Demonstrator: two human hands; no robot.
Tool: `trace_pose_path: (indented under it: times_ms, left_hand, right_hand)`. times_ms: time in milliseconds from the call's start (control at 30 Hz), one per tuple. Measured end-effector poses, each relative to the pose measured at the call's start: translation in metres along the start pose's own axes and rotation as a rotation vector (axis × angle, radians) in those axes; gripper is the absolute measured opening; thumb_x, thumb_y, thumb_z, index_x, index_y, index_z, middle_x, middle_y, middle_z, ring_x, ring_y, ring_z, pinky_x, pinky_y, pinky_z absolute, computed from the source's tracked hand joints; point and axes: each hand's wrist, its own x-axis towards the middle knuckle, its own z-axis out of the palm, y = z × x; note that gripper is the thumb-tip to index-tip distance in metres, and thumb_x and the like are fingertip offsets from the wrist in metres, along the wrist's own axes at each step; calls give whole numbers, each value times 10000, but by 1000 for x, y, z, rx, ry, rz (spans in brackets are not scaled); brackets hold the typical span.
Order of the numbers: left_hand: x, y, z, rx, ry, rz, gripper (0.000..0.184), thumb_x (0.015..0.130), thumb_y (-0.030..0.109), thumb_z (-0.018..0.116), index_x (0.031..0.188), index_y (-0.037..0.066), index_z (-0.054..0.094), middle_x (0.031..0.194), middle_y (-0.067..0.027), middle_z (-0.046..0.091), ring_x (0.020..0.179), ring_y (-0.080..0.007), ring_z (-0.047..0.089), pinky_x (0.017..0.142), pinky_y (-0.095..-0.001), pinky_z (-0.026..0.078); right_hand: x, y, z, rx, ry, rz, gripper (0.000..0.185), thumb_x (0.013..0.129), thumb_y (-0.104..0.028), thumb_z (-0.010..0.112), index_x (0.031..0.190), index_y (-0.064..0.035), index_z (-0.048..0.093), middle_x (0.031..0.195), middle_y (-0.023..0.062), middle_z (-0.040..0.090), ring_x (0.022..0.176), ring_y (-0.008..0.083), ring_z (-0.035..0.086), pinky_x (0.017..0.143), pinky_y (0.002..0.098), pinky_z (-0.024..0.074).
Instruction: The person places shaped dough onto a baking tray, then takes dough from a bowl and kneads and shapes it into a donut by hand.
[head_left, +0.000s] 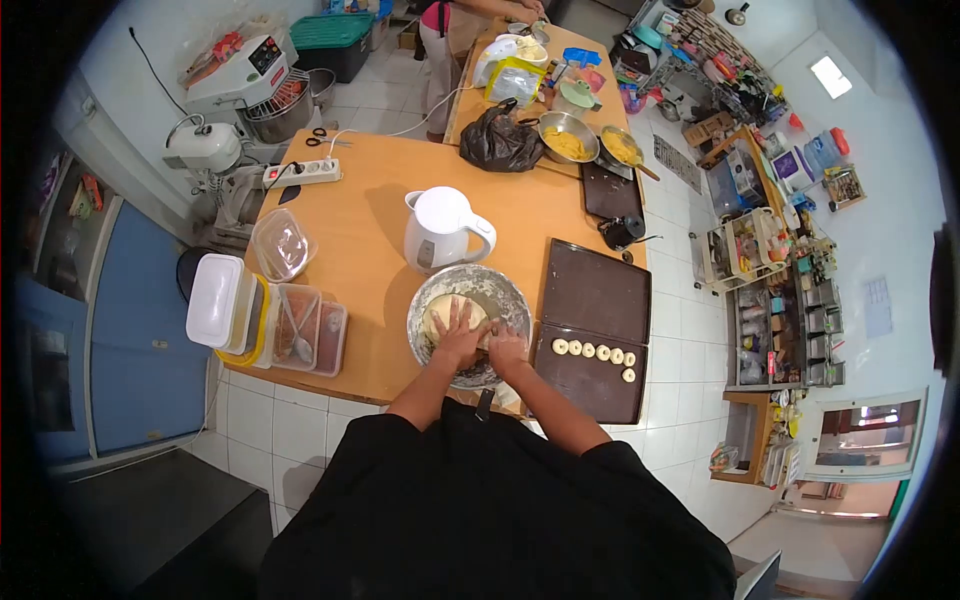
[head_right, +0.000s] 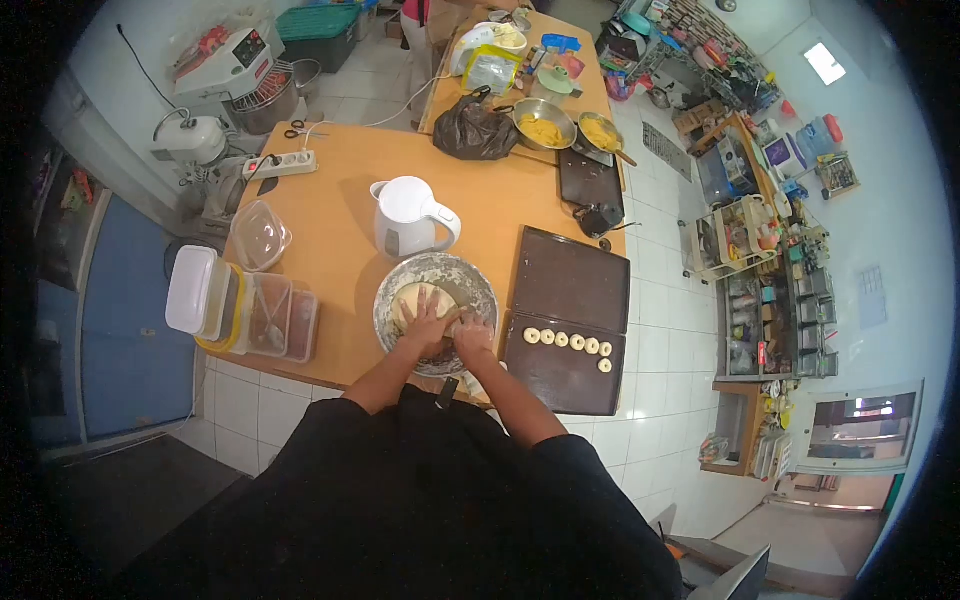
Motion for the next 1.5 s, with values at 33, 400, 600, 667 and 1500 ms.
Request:
trace_pose_path:
  times_ms: [33, 400, 600, 667, 1500]
  left_hand:
    - [0, 0, -4, -37, -39, 5, 667, 851, 383, 648, 1465, 458, 397, 1646, -169, 3, 1485, -456, -130, 1048, -785, -84]
    - [2, -5, 15, 15, 72, 9, 516, 791, 480, 712, 1289, 395, 607, 1637, -161, 92, 1491, -453, -96, 1028, -816, -58]
    - [4, -9, 26, 9, 140, 37, 438, 836, 476, 674, 1260, 372, 628, 1631, -172, 119, 1490, -459, -80, 1030, -814, -63]
    - [4, -7, 25, 55, 128, 26, 425, 848, 472, 664, 1258, 363, 630, 1632, -173, 114, 1489, -463, -80, 1029, -817, -59]
    - [7, -12, 21, -16, 88, 43, 381, 838, 364, 692, 1217, 350, 658, 1638, -150, 90, 1492, -451, -85, 1046, -801, -55]
  right_hand:
    - [1, -1, -1, 18, -42, 12, 316, 852, -159, 602, 1136, -52, 687, 1194, 131, 631, 1134, 310, 608, 871, 455, 518]
    - [12, 14, -65, 192, -338, -56, 442, 788, -350, 733, 1129, -73, 685, 1059, 168, 704, 1002, 335, 687, 840, 465, 555]
    - [4, 40, -67, 398, -294, -74, 393, 775, -410, 688, 943, -58, 733, 984, 199, 707, 913, 371, 684, 798, 454, 546]
    - [3, 48, -78, 464, -350, -96, 373, 770, -393, 683, 893, -45, 739, 984, 199, 704, 907, 372, 678, 795, 457, 539]
    - [4, 7, -32, 233, -277, 62, 278, 823, -292, 655, 976, -72, 728, 989, 201, 702, 919, 345, 704, 812, 467, 559]
